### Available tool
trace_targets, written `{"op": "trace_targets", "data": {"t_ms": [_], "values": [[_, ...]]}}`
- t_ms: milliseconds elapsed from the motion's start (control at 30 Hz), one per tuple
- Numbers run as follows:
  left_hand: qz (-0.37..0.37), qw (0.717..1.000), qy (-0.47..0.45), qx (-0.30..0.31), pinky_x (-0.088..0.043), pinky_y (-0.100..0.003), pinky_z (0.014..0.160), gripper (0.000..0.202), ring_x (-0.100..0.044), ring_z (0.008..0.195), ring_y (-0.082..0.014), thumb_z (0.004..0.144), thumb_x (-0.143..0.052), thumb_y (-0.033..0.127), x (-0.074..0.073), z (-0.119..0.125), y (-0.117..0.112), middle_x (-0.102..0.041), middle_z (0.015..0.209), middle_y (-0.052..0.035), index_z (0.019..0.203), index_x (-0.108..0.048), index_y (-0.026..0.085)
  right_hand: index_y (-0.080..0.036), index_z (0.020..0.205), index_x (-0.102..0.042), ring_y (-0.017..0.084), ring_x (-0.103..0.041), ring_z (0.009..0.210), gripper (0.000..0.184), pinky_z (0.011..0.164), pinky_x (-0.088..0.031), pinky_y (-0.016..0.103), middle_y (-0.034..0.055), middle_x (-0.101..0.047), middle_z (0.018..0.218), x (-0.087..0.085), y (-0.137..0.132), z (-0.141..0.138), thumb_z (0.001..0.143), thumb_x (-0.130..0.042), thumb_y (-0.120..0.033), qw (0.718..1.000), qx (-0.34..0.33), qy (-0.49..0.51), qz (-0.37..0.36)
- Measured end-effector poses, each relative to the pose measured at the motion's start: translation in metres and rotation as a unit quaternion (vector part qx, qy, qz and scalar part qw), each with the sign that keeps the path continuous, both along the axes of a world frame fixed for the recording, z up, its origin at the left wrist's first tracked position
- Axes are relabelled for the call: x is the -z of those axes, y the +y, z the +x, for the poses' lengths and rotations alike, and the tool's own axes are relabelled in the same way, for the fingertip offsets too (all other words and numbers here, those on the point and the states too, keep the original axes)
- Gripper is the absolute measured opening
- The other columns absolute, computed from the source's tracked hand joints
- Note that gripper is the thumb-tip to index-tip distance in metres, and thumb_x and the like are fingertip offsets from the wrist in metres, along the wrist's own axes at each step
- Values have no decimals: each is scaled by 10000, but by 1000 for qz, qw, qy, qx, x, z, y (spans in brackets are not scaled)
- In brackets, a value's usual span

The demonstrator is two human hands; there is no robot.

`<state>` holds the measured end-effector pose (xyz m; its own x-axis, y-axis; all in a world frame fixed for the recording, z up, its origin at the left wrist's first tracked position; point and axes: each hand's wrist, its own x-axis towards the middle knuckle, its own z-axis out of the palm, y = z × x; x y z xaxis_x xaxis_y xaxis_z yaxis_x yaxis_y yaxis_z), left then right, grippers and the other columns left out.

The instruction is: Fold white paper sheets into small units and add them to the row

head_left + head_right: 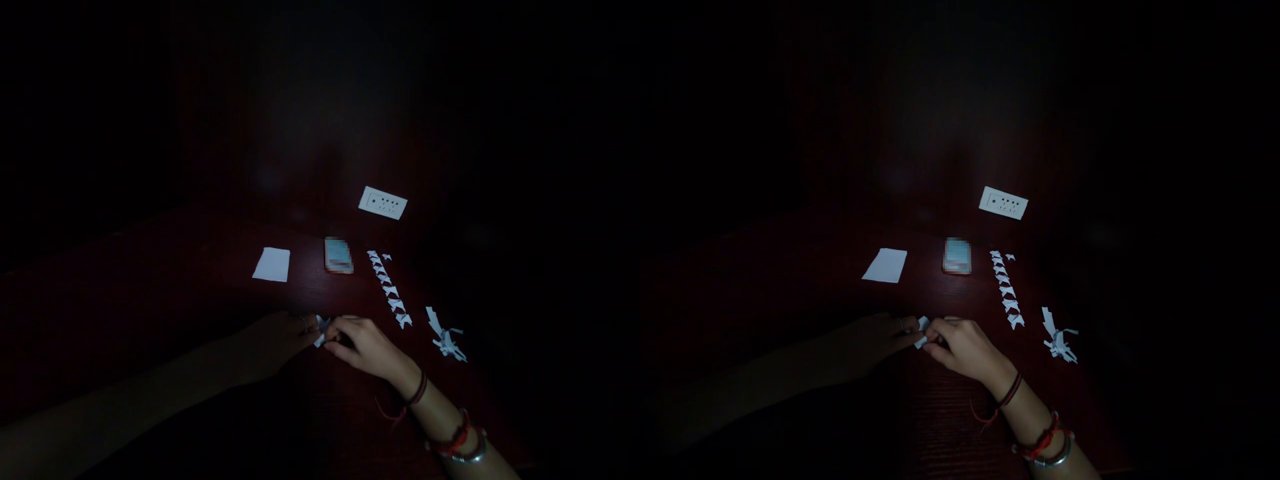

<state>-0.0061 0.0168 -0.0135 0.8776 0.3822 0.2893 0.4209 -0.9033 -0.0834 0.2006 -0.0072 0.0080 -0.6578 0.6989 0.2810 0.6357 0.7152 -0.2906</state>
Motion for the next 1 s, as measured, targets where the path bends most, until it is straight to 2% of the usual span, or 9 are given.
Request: {"op": "trace_targets", "data": {"t_ms": [100,267,467,667,900,1000], "values": [[15,1000,0,-8,-337,-284,612,432,-484,763,-185,713,-426,87,-6,2,-4,-486,1057,-90,1141,-420,144,-166,880,-563,108,-514,727,175,676,-396,215,24,-566,765,-1,3,4,810,-415,-227,1000,-5,7,1],[17,1000,-2,2,-353,-270,596,377,-486,701,-155,773,-385,105,-14,4,-7,-498,1041,-74,1145,-418,158,-194,984,-574,117,-501,783,245,718,-388,225,32,-551,831,3,6,9,816,-403,-238,998,-33,-44,32],[25,999,-23,9,-358,-268,588,318,-495,696,-154,798,-373,122,-12,5,-6,-519,994,-78,1104,-454,156,-185,1022,-559,115,-501,771,270,714,-387,219,32,-543,833,0,3,6,815,-402,-255,994,-24,-89,55],[30,999,-23,11,-360,-281,629,320,-500,741,-161,799,-359,108,-9,3,-5,-501,1058,-95,1104,-452,134,-173,952,-589,116,-502,736,243,718,-375,222,29,-556,812,-5,3,5,806,-405,-234,990,-29,-125,61],[9,999,-42,17,-375,-282,644,332,-503,768,-170,801,-358,105,-4,0,-2,-499,1051,-91,1120,-440,147,-163,895,-603,111,-504,729,228,702,-379,215,30,-555,802,1,4,9,801,-399,-202,995,-20,-91,46],[-18,996,-75,38,-383,-273,688,305,-488,826,-168,821,-340,103,-1,0,-1,-498,1021,-95,1106,-441,139,-175,960,-581,114,-501,739,244,692,-384,218,32,-547,814,3,4,10,803,-397,-205,997,-6,-72,42]]}}
